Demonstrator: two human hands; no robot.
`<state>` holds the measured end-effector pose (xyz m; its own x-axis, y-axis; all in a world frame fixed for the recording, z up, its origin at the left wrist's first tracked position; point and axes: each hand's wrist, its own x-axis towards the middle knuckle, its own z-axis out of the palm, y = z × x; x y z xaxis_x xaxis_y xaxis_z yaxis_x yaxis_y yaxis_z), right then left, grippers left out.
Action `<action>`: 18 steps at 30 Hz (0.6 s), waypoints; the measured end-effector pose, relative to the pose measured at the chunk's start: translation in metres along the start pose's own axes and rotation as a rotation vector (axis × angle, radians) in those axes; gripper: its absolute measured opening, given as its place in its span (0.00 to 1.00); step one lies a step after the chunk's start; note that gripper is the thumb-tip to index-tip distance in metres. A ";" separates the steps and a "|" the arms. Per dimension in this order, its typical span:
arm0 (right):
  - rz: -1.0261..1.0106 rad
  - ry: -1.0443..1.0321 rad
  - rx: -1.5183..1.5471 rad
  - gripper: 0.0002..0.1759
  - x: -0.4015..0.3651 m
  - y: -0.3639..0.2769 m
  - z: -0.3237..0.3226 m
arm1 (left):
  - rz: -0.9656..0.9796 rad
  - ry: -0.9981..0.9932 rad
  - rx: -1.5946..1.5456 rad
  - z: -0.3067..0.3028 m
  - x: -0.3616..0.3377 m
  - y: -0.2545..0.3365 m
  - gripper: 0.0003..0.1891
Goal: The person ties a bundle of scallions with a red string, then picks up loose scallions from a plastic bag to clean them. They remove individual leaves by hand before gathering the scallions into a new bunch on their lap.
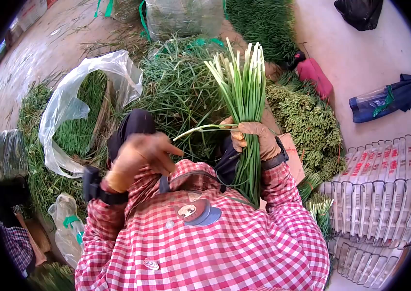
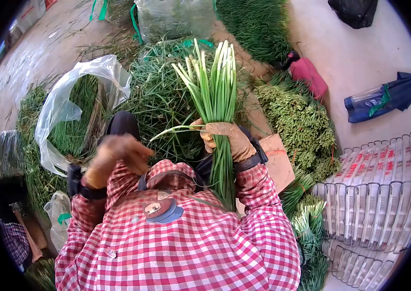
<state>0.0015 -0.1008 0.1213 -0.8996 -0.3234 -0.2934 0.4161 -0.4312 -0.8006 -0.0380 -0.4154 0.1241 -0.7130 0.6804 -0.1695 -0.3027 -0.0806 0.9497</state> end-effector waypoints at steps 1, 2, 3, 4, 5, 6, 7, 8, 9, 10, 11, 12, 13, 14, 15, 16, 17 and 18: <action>-0.007 -0.035 0.016 0.27 0.002 0.000 0.000 | -0.213 -0.025 -0.003 0.017 0.004 -0.010 0.29; -0.012 -0.075 0.034 0.27 0.004 0.000 -0.001 | -0.174 -0.037 0.036 0.031 0.013 -0.033 0.34; -0.018 -0.116 0.052 0.27 0.006 0.000 0.000 | -0.135 -0.047 0.078 0.037 0.023 -0.058 0.40; -0.017 -0.117 0.044 0.27 0.008 0.000 0.002 | -0.215 -0.170 0.047 0.035 0.032 -0.069 0.48; -0.019 -0.113 0.032 0.27 0.011 0.004 0.008 | -0.051 -0.101 -0.089 0.034 0.036 -0.084 0.50; -0.023 -0.104 0.023 0.27 0.009 0.005 0.011 | -0.080 0.064 -0.244 0.041 0.047 -0.082 0.50; -0.011 -0.102 0.041 0.27 0.007 0.004 0.016 | -0.106 0.226 -0.399 0.045 0.059 -0.078 0.50; -0.021 -0.071 0.019 0.27 0.007 0.006 0.019 | 0.050 0.261 -0.451 0.039 0.062 -0.078 0.47; -0.028 -0.038 0.000 0.28 0.007 0.007 0.020 | 0.132 0.359 -0.477 0.035 0.066 -0.072 0.41; -0.040 -0.019 0.003 0.27 0.007 0.008 0.020 | 0.152 0.316 -0.366 0.030 0.065 -0.061 0.36; -0.048 0.000 0.006 0.26 0.007 0.009 0.021 | 0.170 0.275 -0.256 0.025 0.062 -0.048 0.32; -0.054 0.017 0.011 0.26 0.007 0.010 0.020 | 0.099 0.292 -0.046 0.020 0.058 -0.039 0.31; -0.013 0.042 -0.055 0.25 0.006 0.009 0.019 | 0.027 0.307 0.166 0.014 0.054 -0.031 0.29; 0.028 0.066 -0.120 0.24 0.004 0.005 0.017 | -0.047 0.319 0.378 0.011 0.053 -0.025 0.29; 0.066 0.089 -0.185 0.24 0.003 0.003 0.018 | 0.068 0.539 0.580 0.010 0.056 -0.022 0.29; 0.051 0.093 -0.184 0.23 0.001 -0.003 0.029 | 0.319 0.647 0.515 0.000 0.057 -0.022 0.23; 0.062 0.109 -0.226 0.23 0.001 -0.003 0.028 | 0.470 0.778 0.819 -0.041 0.059 -0.036 0.16; 0.071 0.130 -0.266 0.22 -0.001 -0.002 0.027 | 0.858 0.937 0.909 -0.067 0.060 -0.025 0.16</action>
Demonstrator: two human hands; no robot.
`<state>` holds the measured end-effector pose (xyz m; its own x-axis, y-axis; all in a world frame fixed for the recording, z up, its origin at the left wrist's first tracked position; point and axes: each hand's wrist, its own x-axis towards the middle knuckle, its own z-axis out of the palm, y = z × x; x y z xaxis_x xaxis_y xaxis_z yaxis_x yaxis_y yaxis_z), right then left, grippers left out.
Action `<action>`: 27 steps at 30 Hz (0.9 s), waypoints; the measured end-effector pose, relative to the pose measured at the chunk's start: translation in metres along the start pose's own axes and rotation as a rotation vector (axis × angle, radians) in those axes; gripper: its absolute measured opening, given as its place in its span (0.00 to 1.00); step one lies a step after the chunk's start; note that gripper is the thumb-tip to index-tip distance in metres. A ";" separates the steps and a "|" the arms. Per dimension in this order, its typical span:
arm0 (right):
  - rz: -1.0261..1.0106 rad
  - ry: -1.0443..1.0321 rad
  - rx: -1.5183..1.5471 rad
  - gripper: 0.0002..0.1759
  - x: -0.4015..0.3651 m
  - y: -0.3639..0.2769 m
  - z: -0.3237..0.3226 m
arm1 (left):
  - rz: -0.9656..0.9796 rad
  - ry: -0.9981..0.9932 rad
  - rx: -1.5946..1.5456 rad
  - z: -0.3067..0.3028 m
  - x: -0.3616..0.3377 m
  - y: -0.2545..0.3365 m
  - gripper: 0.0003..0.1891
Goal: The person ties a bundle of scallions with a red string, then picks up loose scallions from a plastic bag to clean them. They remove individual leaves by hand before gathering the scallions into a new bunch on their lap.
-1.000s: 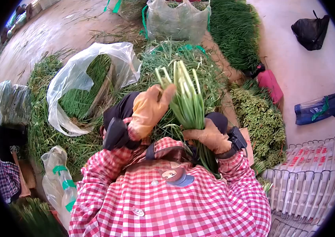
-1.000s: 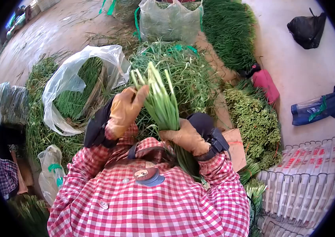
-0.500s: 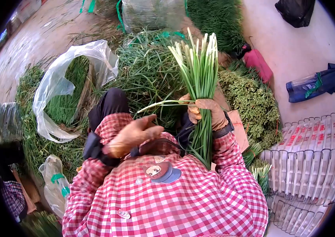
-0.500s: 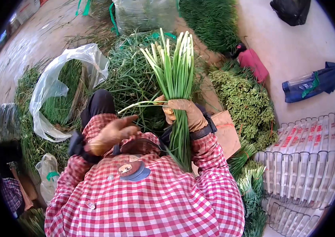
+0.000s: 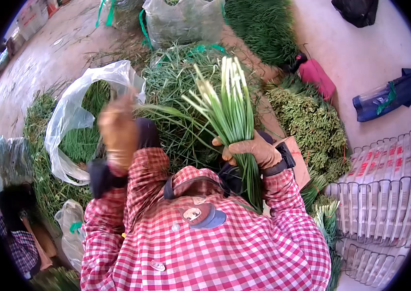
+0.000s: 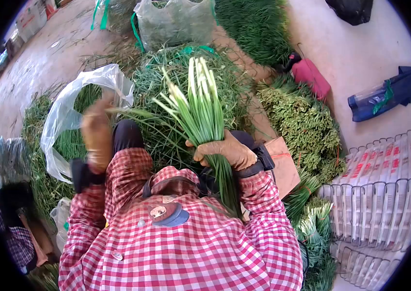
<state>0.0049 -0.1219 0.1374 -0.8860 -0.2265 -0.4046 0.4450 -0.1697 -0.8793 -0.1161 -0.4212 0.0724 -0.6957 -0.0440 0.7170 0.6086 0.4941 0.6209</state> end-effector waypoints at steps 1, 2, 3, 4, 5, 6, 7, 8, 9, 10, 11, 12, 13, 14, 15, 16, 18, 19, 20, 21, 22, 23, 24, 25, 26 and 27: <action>0.008 0.027 -0.043 0.22 -0.004 0.000 -0.001 | -0.063 0.032 0.263 -0.032 0.025 0.016 0.15; 0.084 0.020 -0.123 0.21 -0.004 0.004 -0.010 | 0.093 0.234 0.142 -0.047 0.050 0.016 0.16; 0.093 0.002 -0.099 0.20 -0.005 0.006 -0.015 | 0.090 0.311 -0.002 -0.057 0.065 0.028 0.17; 0.104 -0.021 -0.076 0.20 -0.005 0.008 -0.018 | 0.099 0.389 -0.147 -0.067 0.080 0.041 0.19; 0.116 -0.051 -0.053 0.20 -0.005 0.009 -0.020 | -0.046 0.342 -0.304 -0.076 0.082 0.061 0.20; 0.102 -0.042 -0.050 0.20 -0.003 0.010 -0.020 | -0.166 0.114 -0.548 -0.087 0.079 0.057 0.22; 0.099 0.022 -0.082 0.19 -0.001 0.011 -0.016 | -0.211 -0.084 -0.464 -0.086 0.072 0.065 0.25; 0.091 0.084 -0.115 0.19 0.002 0.011 -0.009 | -0.323 -0.227 -0.673 -0.073 0.063 0.077 0.25; 0.080 0.146 -0.148 0.18 0.005 0.010 -0.004 | -0.347 -0.389 -0.907 -0.061 0.051 0.085 0.24; 0.035 0.169 -0.174 0.18 0.008 0.013 0.000 | -0.636 -0.429 -0.922 -0.043 0.035 0.080 0.23; 0.044 0.212 -0.259 0.18 0.011 0.018 0.002 | -0.775 -0.563 -0.739 -0.029 0.028 0.085 0.18; 0.052 0.256 -0.347 0.18 0.015 0.024 0.003 | -1.056 -0.460 -0.752 -0.006 0.017 0.087 0.12; 0.057 0.300 -0.435 0.19 0.019 0.027 0.006 | -1.038 -0.387 -0.829 0.002 0.006 0.091 0.09; 0.068 0.330 -0.478 0.20 0.016 0.022 0.016 | -0.960 -0.278 -0.816 0.006 0.005 0.104 0.09; 0.060 0.336 -0.506 0.21 0.016 0.021 0.020 | -0.886 -0.174 -0.800 0.008 0.006 0.117 0.09; 0.057 0.343 -0.535 0.22 0.015 0.022 0.024 | -0.774 -0.202 -0.730 0.006 0.008 0.124 0.08; 0.030 0.355 -0.655 0.25 0.014 0.022 0.027 | -0.653 -0.282 -0.571 0.008 0.014 0.135 0.11; -0.019 0.356 -0.702 0.25 0.015 0.025 0.028 | -0.533 -0.303 -0.401 0.020 0.011 0.123 0.10; -0.071 0.357 -0.748 0.25 0.016 0.029 0.029 | -0.522 -0.320 -0.386 0.029 0.009 0.113 0.10; -0.124 0.360 -0.791 0.25 0.017 0.032 0.031 | -0.515 -0.337 -0.370 0.030 0.011 0.109 0.10; -0.139 0.412 -0.949 0.25 0.014 0.027 0.038 | -0.508 -0.353 -0.353 0.032 0.014 0.105 0.10; -0.160 0.398 -0.938 0.25 0.013 0.028 0.039 | -0.507 -0.370 -0.337 0.030 0.017 0.102 0.10; -0.179 0.385 -0.928 0.25 0.011 0.029 0.039 | -0.570 -0.400 -0.398 0.028 0.020 0.103 0.10; -0.195 0.373 -0.918 0.24 0.010 0.030 0.038 | -0.635 -0.427 -0.455 0.025 0.024 0.104 0.09; -0.186 0.384 -0.927 0.25 0.008 0.029 0.039 | -0.762 -0.465 -0.588 0.020 0.030 0.110 0.09; -0.178 0.395 -0.936 0.25 0.006 0.026 0.040 | -0.888 -0.500 -0.722 0.016 0.034 0.113 0.08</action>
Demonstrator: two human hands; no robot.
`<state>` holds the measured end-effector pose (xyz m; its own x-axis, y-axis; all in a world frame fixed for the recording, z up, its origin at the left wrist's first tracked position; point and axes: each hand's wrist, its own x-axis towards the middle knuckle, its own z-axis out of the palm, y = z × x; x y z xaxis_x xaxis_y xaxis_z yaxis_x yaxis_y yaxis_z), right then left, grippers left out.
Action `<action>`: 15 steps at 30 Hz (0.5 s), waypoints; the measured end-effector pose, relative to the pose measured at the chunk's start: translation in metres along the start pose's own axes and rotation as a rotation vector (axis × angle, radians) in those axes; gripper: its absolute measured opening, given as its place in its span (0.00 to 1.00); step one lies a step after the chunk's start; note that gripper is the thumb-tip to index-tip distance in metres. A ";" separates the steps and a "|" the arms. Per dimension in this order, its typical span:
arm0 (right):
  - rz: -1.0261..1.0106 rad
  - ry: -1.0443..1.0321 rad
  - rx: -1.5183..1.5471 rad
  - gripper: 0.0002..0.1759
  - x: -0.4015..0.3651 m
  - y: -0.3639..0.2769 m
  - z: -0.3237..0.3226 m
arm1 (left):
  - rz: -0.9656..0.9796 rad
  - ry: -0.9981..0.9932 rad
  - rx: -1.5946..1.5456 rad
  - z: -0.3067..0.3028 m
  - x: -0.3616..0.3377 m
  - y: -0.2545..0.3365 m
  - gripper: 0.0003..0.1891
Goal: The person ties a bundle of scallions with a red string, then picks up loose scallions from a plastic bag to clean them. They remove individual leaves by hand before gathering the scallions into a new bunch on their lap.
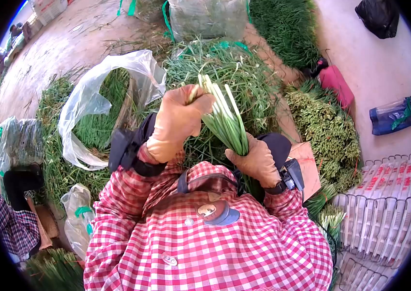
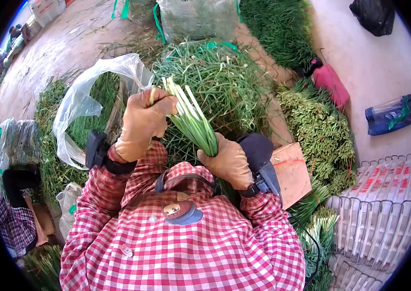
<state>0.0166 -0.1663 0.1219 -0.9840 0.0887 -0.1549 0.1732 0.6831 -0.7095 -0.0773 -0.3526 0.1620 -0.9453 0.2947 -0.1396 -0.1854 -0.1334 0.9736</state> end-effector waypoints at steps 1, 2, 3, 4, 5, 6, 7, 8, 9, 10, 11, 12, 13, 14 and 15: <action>0.009 0.005 -0.011 0.25 -0.001 -0.001 -0.001 | -0.051 0.024 -0.039 0.000 0.001 0.002 0.08; 0.012 0.006 0.020 0.26 -0.001 0.002 -0.001 | -0.032 -0.018 -0.173 -0.002 0.000 0.003 0.07; 0.013 0.009 0.051 0.26 -0.001 0.008 -0.002 | -0.011 -0.061 -0.306 -0.007 -0.001 0.005 0.06; 0.016 0.015 0.083 0.26 -0.001 0.016 -0.002 | 0.010 -0.107 -0.439 -0.012 -0.002 0.008 0.05; -0.017 0.043 0.148 0.26 0.001 0.030 0.002 | 0.157 -0.037 -0.550 -0.016 -0.009 0.013 0.06; 0.096 -0.017 0.241 0.25 0.000 0.032 -0.002 | 0.301 0.032 -0.659 -0.021 -0.016 0.017 0.08; 0.209 -0.076 0.336 0.24 0.000 0.031 -0.009 | 0.342 0.163 -0.683 -0.036 -0.017 0.016 0.09; 0.320 -0.134 0.430 0.23 0.000 0.032 -0.014 | 0.383 0.295 -0.707 -0.052 -0.017 0.015 0.11; 0.306 -0.143 0.573 0.20 0.000 0.031 -0.016 | 0.413 0.099 -0.660 -0.064 -0.021 0.015 0.12; 0.289 -0.159 0.627 0.19 0.000 0.030 -0.019 | 0.442 -0.095 -0.607 -0.072 -0.026 0.016 0.13; 0.269 -0.177 0.681 0.19 0.000 0.029 -0.021 | 0.057 -0.231 -0.503 -0.084 -0.032 0.018 0.07; 0.247 -0.200 0.733 0.18 0.000 0.027 -0.024 | 0.034 -0.219 -0.032 -0.067 -0.026 0.018 0.09; 0.237 -0.247 0.743 0.17 0.001 0.023 -0.027 | 0.587 -0.367 0.674 -0.068 0.000 -0.030 0.13; 0.229 -0.285 0.779 0.17 0.002 0.020 -0.028 | -0.269 -0.287 0.377 -0.054 -0.012 -0.018 0.19; 0.221 -0.324 0.816 0.17 0.003 0.018 -0.027 | -0.291 -0.351 0.218 -0.051 -0.009 -0.036 0.26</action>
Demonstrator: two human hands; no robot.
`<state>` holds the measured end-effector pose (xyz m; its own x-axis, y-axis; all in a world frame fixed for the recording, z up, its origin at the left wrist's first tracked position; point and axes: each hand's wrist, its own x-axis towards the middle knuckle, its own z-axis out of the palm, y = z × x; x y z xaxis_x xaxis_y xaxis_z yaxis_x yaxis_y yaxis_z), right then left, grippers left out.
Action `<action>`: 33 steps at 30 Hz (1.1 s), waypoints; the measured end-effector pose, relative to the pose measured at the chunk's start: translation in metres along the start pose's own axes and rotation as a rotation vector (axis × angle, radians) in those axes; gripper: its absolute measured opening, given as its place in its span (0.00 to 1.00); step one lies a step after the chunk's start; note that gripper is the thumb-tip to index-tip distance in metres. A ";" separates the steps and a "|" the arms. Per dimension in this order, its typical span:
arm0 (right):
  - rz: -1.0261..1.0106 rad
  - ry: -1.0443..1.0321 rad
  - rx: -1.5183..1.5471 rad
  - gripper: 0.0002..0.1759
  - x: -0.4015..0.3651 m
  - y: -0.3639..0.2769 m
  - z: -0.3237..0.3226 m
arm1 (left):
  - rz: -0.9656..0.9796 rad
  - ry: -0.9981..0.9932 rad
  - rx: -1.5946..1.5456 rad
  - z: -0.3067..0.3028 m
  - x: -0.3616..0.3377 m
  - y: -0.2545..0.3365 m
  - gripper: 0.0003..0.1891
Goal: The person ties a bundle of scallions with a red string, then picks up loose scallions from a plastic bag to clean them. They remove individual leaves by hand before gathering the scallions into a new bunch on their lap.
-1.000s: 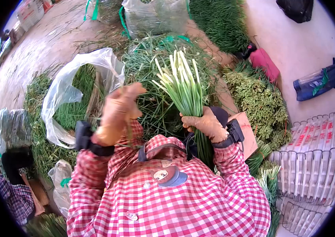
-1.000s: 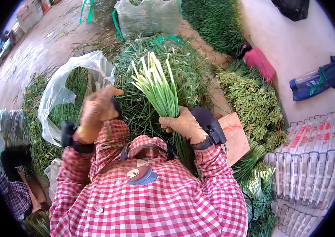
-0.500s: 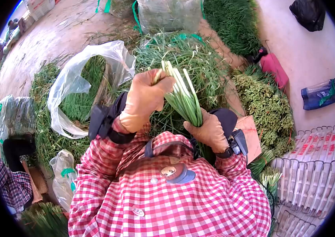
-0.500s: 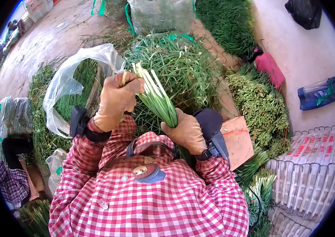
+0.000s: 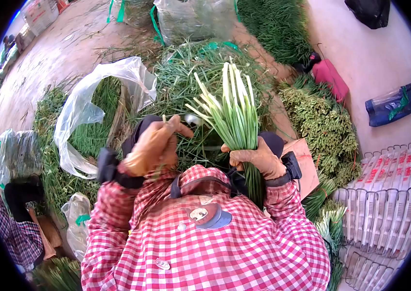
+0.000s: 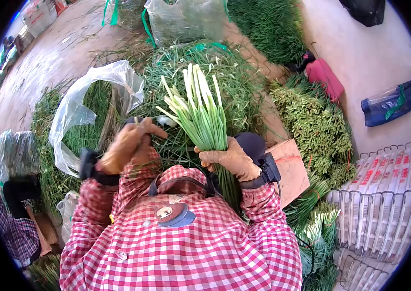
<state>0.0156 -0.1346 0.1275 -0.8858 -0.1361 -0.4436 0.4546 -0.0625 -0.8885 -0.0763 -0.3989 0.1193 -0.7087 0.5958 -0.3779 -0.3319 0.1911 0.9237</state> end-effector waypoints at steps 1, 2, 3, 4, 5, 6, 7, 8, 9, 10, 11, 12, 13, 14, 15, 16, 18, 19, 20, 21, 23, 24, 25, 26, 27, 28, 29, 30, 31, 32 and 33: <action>0.006 -0.042 0.034 0.18 0.001 -0.001 0.002 | 0.056 0.051 -0.084 0.006 0.012 -0.017 0.31; 0.006 -0.112 0.072 0.19 0.002 -0.002 0.003 | 0.106 0.060 -0.308 0.018 0.017 -0.021 0.31; 0.001 -0.088 0.071 0.19 0.004 -0.002 0.006 | 0.157 0.064 -0.532 0.031 0.023 -0.022 0.31; -0.003 -0.064 0.068 0.19 0.008 0.000 0.010 | 0.226 0.060 -0.687 0.039 0.033 -0.022 0.32; -0.003 -0.038 0.063 0.19 0.012 0.003 0.016 | 0.296 0.055 -0.845 0.044 0.045 -0.021 0.33; 0.000 -0.013 0.057 0.20 0.015 0.007 0.021 | 0.363 0.052 -1.006 0.048 0.053 -0.019 0.35; 0.013 -0.013 0.095 0.19 0.019 0.011 0.025 | 0.452 0.003 -0.989 0.051 0.056 -0.017 0.35; 0.023 -0.014 0.130 0.19 0.024 0.013 0.027 | 0.443 -0.040 -1.074 0.057 0.059 -0.015 0.35; 0.031 -0.017 0.164 0.18 0.028 0.014 0.030 | 0.438 -0.084 -1.157 0.063 0.061 -0.012 0.36; 0.032 -0.012 0.143 0.19 0.029 0.012 0.033 | 0.446 -0.094 -1.195 0.069 0.061 -0.008 0.33; 0.012 -0.059 0.146 0.20 0.030 0.011 0.035 | 0.440 -0.042 -1.100 0.070 0.061 -0.009 0.32; -0.004 -0.107 0.149 0.21 0.031 0.011 0.034 | 0.431 0.011 -1.006 0.071 0.061 -0.012 0.31; -0.019 -0.156 0.151 0.22 0.033 0.011 0.034 | 0.421 0.066 -0.914 0.070 0.062 -0.014 0.30; -0.002 -0.313 0.188 0.20 0.038 0.015 0.025 | 0.384 -0.019 -1.006 0.065 0.061 -0.013 0.28; 0.058 -0.478 0.347 0.21 0.041 0.018 0.026 | 0.396 -0.226 -1.135 0.060 0.063 -0.013 0.31; 0.123 -0.638 0.508 0.22 0.045 0.021 0.029 | 0.435 -0.285 -1.155 0.057 0.064 -0.011 0.34; 0.203 -0.926 0.717 0.26 0.059 0.030 0.037 | 0.489 -0.332 -1.147 0.054 0.064 -0.003 0.39; 0.264 -0.780 0.637 0.28 0.058 0.029 0.035 | 0.500 -0.319 -1.121 0.052 0.063 0.002 0.40; 0.322 -0.634 0.555 0.30 0.053 0.025 0.033 | 0.511 -0.306 -1.093 0.051 0.063 0.003 0.40; 0.377 -0.489 0.472 0.32 0.051 0.019 0.032 | 0.477 -0.286 -1.070 0.044 0.065 -0.002 0.40; 0.113 -0.470 -0.438 0.37 0.061 -0.008 0.007 | 0.476 -0.222 -1.022 0.036 0.055 -0.009 0.39; -0.061 -0.281 -0.532 0.26 0.055 -0.029 0.009 | 0.498 -0.173 -1.007 0.033 0.056 -0.009 0.39; -0.178 -0.170 -0.276 0.21 0.048 -0.052 0.013 | 0.498 -0.145 -0.992 0.033 0.052 -0.004 0.38; -0.343 0.027 -0.205 0.19 0.052 -0.062 0.013 | 0.497 -0.118 -0.976 0.032 0.049 -0.001 0.37; -0.395 0.092 -0.145 0.17 0.046 -0.082 0.019 | 0.494 -0.096 -0.959 0.033 0.048 0.000 0.36; -0.474 0.140 -0.284 0.17 0.045 -0.093 0.029 | 0.511 -0.082 -0.995 0.035 0.052 -0.001 0.36; -0.562 0.183 -0.423 0.16 0.036 -0.099 0.042 | 0.536 -0.066 -1.023 0.044 0.050 -0.002 0.36; -0.496 0.170 -0.636 0.14 0.040 -0.105 0.052 | 0.551 -0.048 -1.057 0.047 0.055 -0.004 0.37; -0.423 0.154 -0.846 0.12 0.045 -0.109 0.060 | 0.563 -0.030 -1.091 0.049 0.058 -0.006 0.37; -0.437 0.071 -0.779 0.14 0.056 -0.103 0.060 | 0.552 -0.010 -1.067 0.049 0.053 -0.005 0.38; -0.356 0.007 -0.672 0.14 0.065 -0.100 0.058 | 0.543 -0.038 -1.029 0.045 0.051 -0.004 0.38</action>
<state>-0.0822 -0.1946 0.1942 -0.9701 -0.2135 -0.1155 -0.0111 0.5145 -0.8574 -0.0828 -0.3339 0.0992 -0.8995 0.4312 0.0704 -0.3512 -0.8095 0.4705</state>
